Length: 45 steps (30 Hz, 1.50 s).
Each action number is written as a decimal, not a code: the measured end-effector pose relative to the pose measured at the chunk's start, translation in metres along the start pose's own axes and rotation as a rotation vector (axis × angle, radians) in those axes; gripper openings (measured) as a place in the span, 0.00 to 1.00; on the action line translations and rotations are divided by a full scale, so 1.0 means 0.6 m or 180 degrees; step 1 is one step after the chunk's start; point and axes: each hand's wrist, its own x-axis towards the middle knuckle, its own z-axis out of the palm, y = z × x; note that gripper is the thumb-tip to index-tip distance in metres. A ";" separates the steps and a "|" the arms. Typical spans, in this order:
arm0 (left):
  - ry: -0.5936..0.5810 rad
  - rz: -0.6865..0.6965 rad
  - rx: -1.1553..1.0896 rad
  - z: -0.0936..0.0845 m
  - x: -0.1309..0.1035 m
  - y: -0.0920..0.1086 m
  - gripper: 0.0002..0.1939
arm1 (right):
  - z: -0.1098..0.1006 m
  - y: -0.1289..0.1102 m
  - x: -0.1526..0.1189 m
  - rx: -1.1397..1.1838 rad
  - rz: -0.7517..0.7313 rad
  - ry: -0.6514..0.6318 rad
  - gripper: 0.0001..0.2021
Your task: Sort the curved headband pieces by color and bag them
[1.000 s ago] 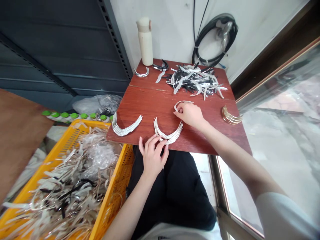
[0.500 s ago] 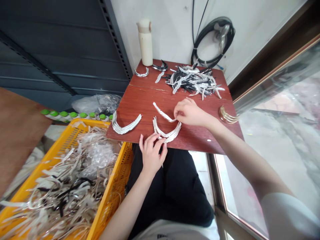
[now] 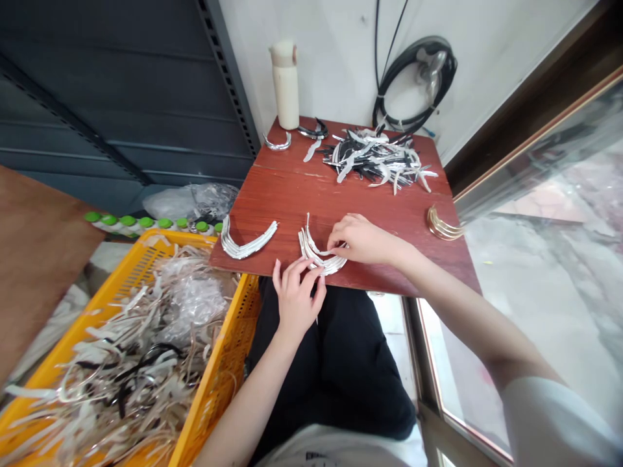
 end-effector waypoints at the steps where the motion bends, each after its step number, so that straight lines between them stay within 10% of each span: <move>1: 0.0002 -0.0006 -0.0002 0.000 0.000 0.000 0.10 | -0.004 -0.004 -0.002 -0.0055 0.0047 -0.0024 0.09; 13: -0.0052 -0.0026 -0.0005 0.002 0.001 0.001 0.10 | 0.007 -0.017 -0.009 0.0049 -0.0076 -0.0041 0.10; 19: 0.0087 0.0075 0.0012 -0.022 -0.012 0.003 0.17 | 0.010 -0.048 -0.035 0.0215 -0.0015 0.0708 0.10; 24: 0.0363 -0.0851 0.0287 -0.085 -0.089 -0.134 0.17 | 0.023 -0.086 -0.101 0.0881 -0.0219 0.1279 0.10; 26: -0.0155 -0.1933 0.0706 -0.110 -0.131 -0.225 0.17 | 0.043 -0.098 -0.128 0.1085 -0.0201 0.1334 0.11; 32: -0.0637 -0.3102 0.1189 -0.142 -0.211 -0.434 0.23 | 0.132 -0.125 -0.157 0.1333 -0.0256 0.1081 0.15; 45: -0.0647 -0.3358 0.0947 -0.106 -0.193 -0.495 0.22 | 0.181 -0.175 -0.140 0.1620 -0.0092 0.0914 0.13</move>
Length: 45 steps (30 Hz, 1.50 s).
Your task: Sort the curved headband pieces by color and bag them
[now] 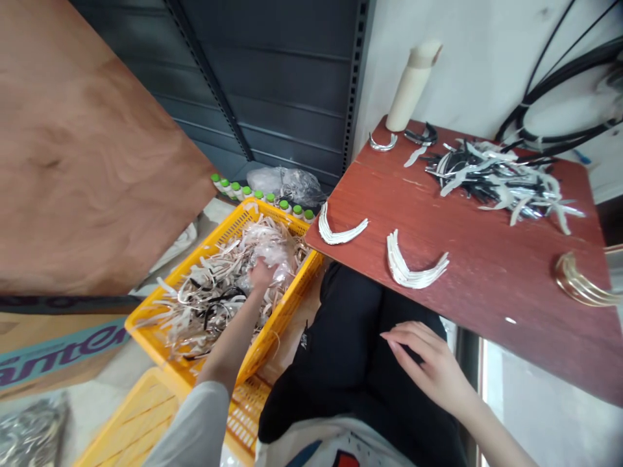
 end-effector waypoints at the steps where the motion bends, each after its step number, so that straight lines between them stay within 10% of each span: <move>1: 0.0028 0.0029 -0.0087 -0.009 0.001 0.001 0.20 | 0.003 -0.002 0.001 0.0063 0.0024 0.0007 0.13; 10: 0.0668 0.0384 -0.0622 -0.117 -0.038 0.014 0.14 | 0.062 -0.028 0.044 0.0765 0.0103 -0.0165 0.11; 17: 0.1477 0.0535 -0.1259 -0.227 -0.140 0.064 0.17 | 0.098 -0.044 0.077 0.1560 0.0381 -0.0320 0.09; 26: 0.1028 0.0584 -0.3661 -0.352 -0.279 0.153 0.15 | 0.223 -0.098 0.143 0.5315 0.2591 -0.0232 0.17; 30: 0.0786 0.0389 -0.3965 -0.355 -0.284 0.158 0.18 | 0.250 -0.115 0.156 0.6047 0.2612 -0.0662 0.16; 37: 0.0677 0.0198 -0.4292 -0.319 -0.277 0.129 0.20 | 0.193 -0.103 0.133 0.5632 0.2029 0.0882 0.18; 45: 0.1151 0.0695 -0.1574 -0.247 -0.308 0.118 0.23 | 0.154 -0.075 0.055 0.3536 0.1747 0.1608 0.11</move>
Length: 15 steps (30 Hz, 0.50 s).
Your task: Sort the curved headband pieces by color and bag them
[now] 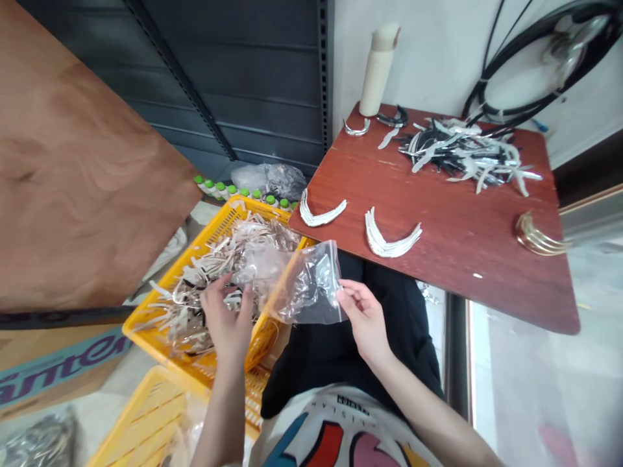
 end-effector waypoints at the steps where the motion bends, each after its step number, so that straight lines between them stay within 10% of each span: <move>1: -0.0126 0.0136 0.0128 0.010 -0.015 0.010 0.21 | -0.007 0.004 -0.005 -0.0183 -0.0058 0.0055 0.10; 7: -0.2155 -0.0016 -0.0289 0.079 -0.097 0.097 0.11 | -0.031 0.026 -0.028 -0.1002 -0.0429 0.0011 0.08; 15: -0.2604 0.0328 0.0107 0.120 -0.100 0.111 0.11 | -0.048 0.029 -0.023 -0.1428 -0.1036 -0.0129 0.10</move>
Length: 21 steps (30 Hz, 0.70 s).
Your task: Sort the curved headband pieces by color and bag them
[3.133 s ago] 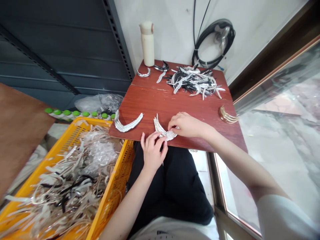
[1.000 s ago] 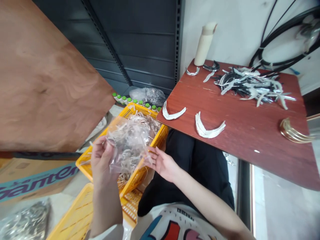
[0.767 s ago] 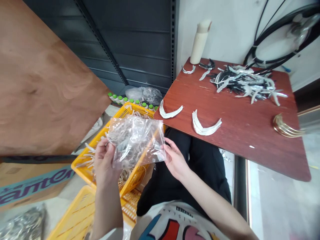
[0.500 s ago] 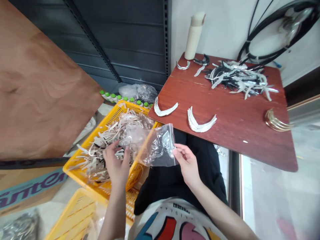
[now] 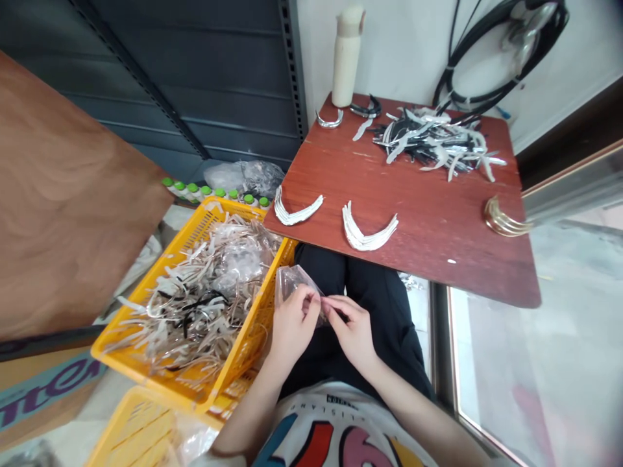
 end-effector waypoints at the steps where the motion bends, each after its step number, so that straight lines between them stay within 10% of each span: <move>1: -0.0012 0.0010 -0.0001 0.001 0.001 -0.003 0.10 | -0.001 0.000 0.001 -0.0017 -0.0068 -0.0046 0.11; 11: 0.0032 -0.0118 -0.0285 0.010 0.008 -0.021 0.13 | -0.004 -0.006 0.001 0.0163 -0.0043 -0.0337 0.14; 21: 0.0203 -0.0155 0.0292 -0.042 0.007 -0.024 0.13 | -0.023 0.004 0.022 -0.0048 0.0165 0.0143 0.12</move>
